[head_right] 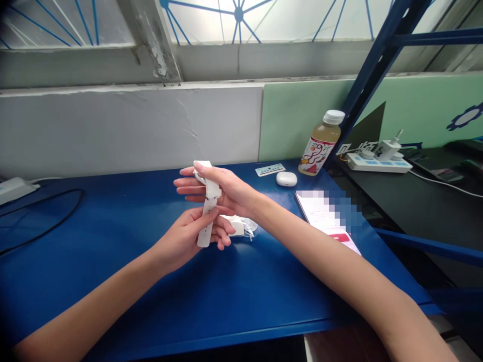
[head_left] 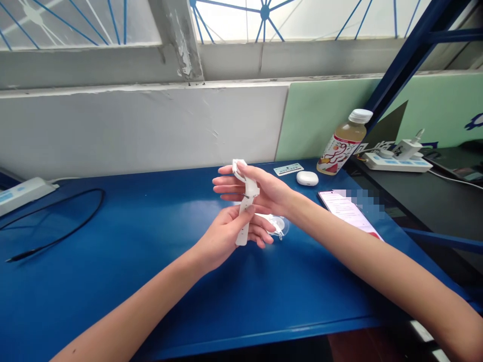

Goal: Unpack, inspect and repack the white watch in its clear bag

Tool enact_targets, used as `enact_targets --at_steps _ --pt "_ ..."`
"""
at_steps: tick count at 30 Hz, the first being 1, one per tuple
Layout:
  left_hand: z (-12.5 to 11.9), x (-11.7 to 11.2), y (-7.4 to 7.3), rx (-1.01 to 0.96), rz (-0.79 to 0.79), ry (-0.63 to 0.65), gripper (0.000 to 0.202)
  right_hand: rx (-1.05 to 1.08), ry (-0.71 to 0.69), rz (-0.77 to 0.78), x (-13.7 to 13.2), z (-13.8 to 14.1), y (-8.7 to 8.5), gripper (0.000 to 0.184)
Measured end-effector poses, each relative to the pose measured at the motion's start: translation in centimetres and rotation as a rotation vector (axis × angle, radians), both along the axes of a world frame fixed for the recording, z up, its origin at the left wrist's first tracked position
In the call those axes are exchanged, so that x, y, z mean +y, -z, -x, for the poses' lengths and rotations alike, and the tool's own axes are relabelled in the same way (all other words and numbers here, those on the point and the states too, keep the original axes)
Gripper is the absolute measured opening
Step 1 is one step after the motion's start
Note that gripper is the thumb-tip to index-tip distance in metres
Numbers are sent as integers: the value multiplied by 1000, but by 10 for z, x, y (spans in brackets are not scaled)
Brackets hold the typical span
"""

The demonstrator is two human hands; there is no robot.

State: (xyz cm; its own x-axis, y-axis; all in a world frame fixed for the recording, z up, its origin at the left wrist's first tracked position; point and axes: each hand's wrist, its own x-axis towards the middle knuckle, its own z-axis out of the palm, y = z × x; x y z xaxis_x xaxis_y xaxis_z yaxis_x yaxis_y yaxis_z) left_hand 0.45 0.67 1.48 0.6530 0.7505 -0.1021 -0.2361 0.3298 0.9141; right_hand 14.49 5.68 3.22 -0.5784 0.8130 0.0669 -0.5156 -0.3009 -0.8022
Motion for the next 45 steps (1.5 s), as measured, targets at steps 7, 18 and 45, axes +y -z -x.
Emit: enact_targets --at_steps 7,18,45 --pt "0 1 -3 -2 46 38 34 22 -94 -49 -1 -3 -1 25" --pt "3 1 4 -85 57 167 45 36 20 62 2 -9 -14 24" --pt "4 3 -7 23 -86 -44 33 -291 92 -225 -9 -1 -14 28"
